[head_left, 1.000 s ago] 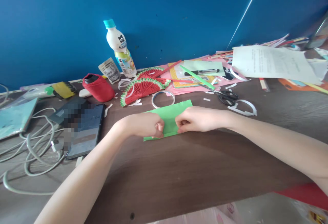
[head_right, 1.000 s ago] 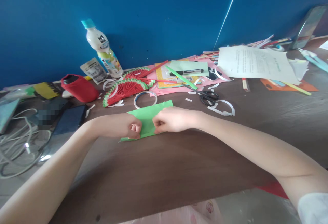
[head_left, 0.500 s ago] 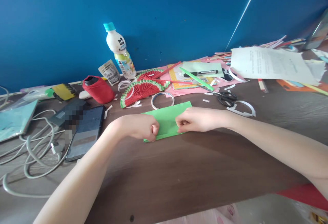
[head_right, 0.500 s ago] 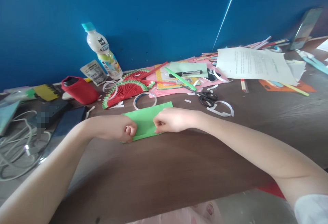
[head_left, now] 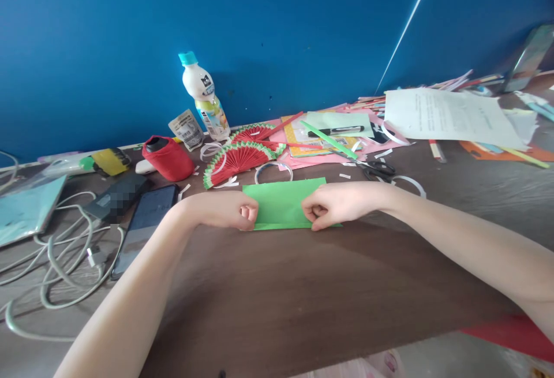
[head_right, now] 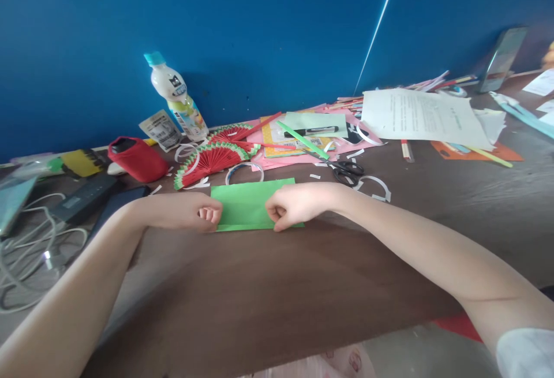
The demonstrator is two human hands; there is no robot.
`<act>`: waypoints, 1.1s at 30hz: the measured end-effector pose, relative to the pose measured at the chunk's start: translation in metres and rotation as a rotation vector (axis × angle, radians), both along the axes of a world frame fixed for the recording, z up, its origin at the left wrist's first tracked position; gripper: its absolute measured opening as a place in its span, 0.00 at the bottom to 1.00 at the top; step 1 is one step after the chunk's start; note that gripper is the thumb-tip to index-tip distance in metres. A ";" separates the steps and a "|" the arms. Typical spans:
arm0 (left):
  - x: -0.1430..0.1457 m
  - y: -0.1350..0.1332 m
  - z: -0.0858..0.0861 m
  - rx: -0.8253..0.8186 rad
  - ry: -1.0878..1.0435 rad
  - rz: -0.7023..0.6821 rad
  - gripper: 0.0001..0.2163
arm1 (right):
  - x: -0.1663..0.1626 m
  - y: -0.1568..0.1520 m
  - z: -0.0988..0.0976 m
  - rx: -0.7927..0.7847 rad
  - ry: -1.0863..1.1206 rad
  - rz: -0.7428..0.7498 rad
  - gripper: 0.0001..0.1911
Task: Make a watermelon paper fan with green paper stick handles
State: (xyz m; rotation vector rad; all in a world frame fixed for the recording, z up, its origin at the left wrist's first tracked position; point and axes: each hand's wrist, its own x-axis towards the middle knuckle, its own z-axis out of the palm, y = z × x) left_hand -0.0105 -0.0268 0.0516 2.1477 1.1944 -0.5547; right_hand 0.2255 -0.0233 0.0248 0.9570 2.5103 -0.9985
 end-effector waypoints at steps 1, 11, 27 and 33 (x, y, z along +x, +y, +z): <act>-0.001 0.001 -0.001 -0.001 -0.007 0.001 0.04 | 0.001 0.001 0.001 -0.015 -0.017 0.009 0.08; -0.010 0.006 -0.005 0.022 -0.069 0.024 0.06 | 0.012 0.008 0.012 -0.037 -0.129 -0.010 0.05; -0.021 0.010 0.014 0.393 -0.605 0.689 0.07 | 0.053 0.045 0.022 0.381 -0.248 -0.576 0.10; -0.027 0.010 0.017 0.978 -0.664 0.888 0.08 | 0.062 0.056 0.011 0.493 -0.242 -0.665 0.09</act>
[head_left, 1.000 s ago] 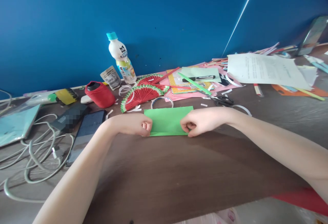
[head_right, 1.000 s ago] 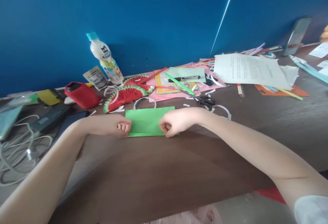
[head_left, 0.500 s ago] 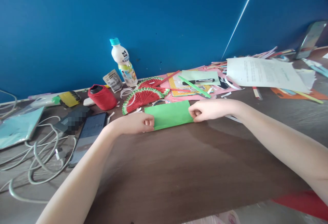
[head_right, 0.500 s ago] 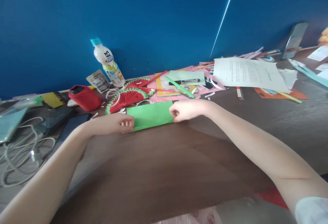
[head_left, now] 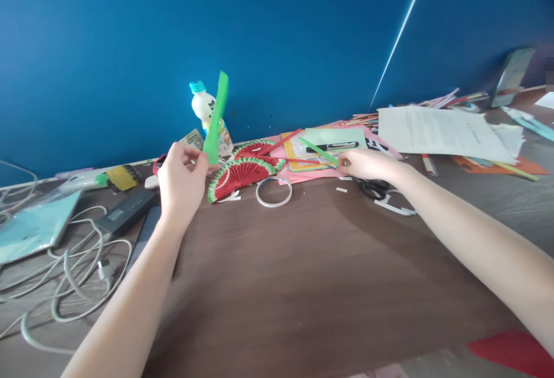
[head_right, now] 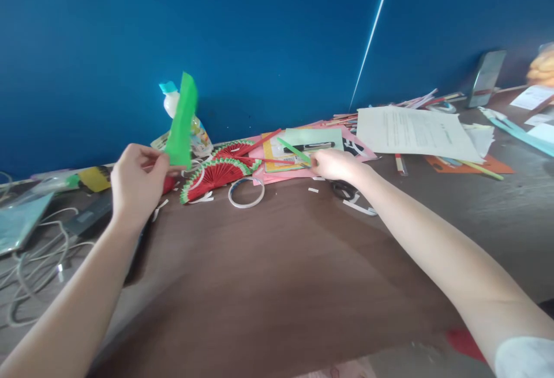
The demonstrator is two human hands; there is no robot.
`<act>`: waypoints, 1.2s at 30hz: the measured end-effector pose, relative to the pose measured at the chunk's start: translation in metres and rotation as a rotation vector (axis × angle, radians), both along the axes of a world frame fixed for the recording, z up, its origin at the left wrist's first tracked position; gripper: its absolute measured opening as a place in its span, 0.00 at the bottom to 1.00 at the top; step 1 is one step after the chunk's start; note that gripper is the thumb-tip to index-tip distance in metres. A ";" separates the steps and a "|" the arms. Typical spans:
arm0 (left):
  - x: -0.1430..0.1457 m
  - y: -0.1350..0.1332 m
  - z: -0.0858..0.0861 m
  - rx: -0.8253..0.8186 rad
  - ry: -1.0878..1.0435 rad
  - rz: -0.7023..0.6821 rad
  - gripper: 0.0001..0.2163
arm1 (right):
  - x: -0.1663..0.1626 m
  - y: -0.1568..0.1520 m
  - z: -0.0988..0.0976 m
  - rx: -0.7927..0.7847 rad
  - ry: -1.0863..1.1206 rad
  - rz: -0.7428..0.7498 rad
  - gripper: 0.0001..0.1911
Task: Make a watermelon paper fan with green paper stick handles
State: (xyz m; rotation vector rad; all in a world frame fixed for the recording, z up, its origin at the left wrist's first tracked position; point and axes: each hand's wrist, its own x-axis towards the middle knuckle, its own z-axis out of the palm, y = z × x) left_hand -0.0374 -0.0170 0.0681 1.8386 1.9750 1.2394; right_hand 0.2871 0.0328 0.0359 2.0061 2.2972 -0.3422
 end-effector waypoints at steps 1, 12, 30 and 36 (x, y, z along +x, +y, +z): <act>0.000 -0.001 0.001 0.017 0.091 0.037 0.08 | 0.000 0.001 -0.002 0.011 0.020 0.008 0.08; 0.005 0.015 -0.052 -0.292 0.614 -0.198 0.23 | -0.002 0.006 -0.029 0.223 0.070 0.213 0.12; 0.011 0.016 -0.090 -0.096 0.655 0.089 0.27 | -0.034 0.009 -0.051 0.433 0.327 0.381 0.14; 0.009 0.017 -0.090 -0.068 0.644 0.079 0.28 | -0.044 0.017 -0.054 0.496 0.263 0.343 0.10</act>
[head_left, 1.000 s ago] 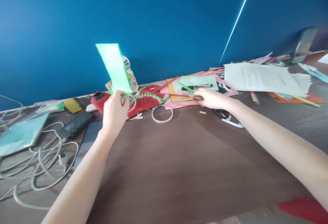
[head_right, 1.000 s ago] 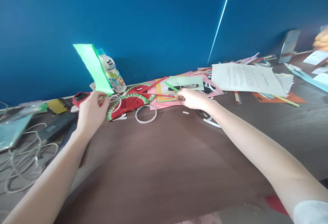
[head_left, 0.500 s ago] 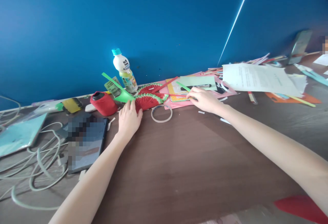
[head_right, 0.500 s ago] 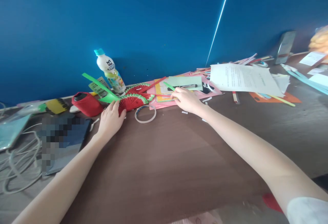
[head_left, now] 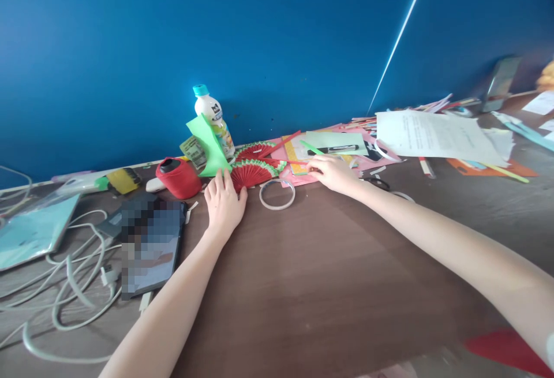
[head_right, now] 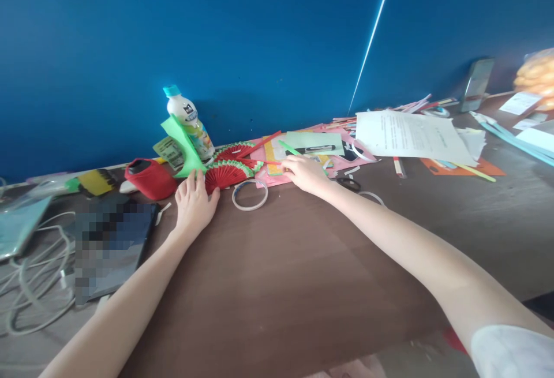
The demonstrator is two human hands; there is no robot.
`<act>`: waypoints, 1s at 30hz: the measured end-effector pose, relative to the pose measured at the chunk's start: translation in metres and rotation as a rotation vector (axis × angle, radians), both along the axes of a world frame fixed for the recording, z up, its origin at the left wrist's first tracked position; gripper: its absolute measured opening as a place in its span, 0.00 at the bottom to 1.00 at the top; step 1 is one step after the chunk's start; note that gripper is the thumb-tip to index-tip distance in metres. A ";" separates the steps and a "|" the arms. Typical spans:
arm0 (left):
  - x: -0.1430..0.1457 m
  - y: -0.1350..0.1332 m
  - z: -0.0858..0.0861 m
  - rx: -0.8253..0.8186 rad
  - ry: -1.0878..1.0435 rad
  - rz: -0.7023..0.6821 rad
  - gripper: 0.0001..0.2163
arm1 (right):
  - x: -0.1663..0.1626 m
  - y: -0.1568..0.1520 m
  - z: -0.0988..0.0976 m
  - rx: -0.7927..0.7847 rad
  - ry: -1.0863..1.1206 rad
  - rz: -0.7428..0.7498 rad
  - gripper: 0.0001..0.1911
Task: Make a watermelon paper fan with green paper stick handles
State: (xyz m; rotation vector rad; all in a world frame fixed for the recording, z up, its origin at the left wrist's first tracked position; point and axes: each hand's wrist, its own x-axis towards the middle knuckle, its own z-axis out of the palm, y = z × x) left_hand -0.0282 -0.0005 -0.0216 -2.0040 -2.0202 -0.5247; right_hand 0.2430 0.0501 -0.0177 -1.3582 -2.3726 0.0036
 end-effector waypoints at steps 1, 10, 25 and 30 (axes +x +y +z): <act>0.000 0.000 0.000 0.007 -0.002 -0.003 0.28 | -0.001 0.000 0.000 0.021 -0.041 0.004 0.11; -0.003 -0.002 0.002 0.023 0.011 -0.006 0.27 | -0.010 -0.008 0.006 0.107 -0.315 0.016 0.20; -0.007 0.002 -0.005 0.135 0.002 -0.039 0.25 | -0.006 -0.006 0.009 0.025 0.095 -0.135 0.07; -0.007 0.002 -0.006 0.152 -0.002 -0.068 0.24 | -0.003 -0.011 0.011 -0.070 0.110 -0.095 0.09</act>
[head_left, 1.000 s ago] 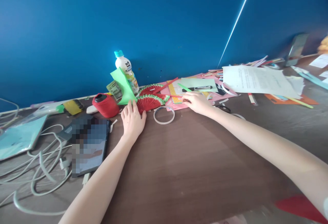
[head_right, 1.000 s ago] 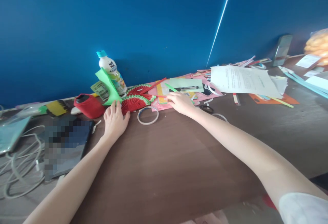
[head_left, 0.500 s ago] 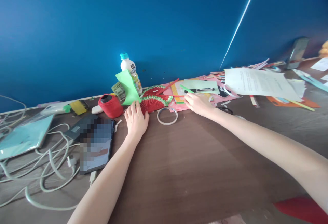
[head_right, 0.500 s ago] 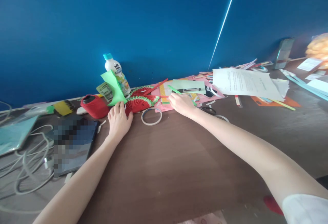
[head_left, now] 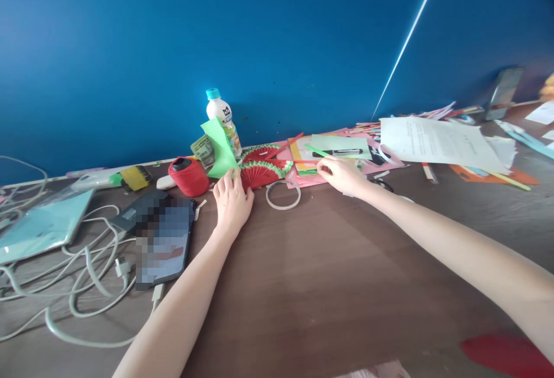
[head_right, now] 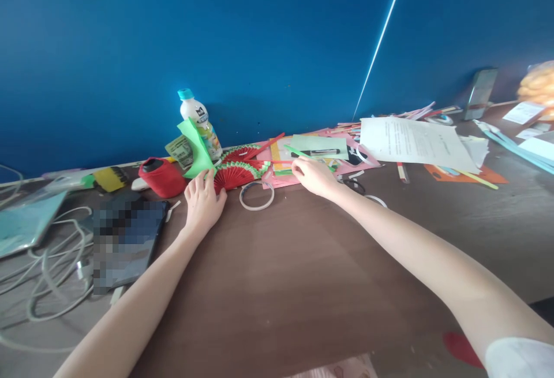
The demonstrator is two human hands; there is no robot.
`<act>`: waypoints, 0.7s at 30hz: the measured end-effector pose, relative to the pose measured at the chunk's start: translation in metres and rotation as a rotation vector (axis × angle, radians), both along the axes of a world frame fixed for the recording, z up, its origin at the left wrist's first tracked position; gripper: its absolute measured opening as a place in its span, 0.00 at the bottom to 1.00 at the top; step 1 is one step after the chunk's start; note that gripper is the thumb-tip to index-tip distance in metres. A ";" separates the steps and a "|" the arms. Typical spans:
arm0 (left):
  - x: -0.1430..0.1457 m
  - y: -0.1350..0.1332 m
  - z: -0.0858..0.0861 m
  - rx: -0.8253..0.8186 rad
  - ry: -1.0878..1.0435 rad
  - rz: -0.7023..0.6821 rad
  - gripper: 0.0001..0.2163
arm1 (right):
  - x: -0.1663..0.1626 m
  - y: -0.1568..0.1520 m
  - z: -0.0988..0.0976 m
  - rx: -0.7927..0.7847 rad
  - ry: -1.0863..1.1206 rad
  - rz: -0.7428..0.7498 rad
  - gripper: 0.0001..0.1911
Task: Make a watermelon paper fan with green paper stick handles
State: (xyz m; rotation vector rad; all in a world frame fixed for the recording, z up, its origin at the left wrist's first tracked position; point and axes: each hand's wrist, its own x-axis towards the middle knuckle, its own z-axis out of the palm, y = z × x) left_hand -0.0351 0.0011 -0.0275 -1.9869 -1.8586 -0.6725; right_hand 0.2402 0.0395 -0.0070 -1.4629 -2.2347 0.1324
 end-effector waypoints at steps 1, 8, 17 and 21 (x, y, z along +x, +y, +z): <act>0.000 0.000 0.000 0.001 0.000 -0.005 0.24 | 0.001 0.000 0.002 -0.025 0.002 0.007 0.08; 0.000 -0.002 0.000 0.022 -0.004 -0.031 0.23 | 0.012 0.007 0.024 -0.169 0.091 -0.006 0.05; -0.001 -0.003 0.002 0.096 0.012 -0.129 0.20 | 0.014 0.001 0.051 -0.238 0.142 -0.043 0.08; 0.003 -0.008 0.010 0.108 0.069 -0.341 0.14 | 0.009 0.003 0.030 -0.185 -0.021 0.139 0.04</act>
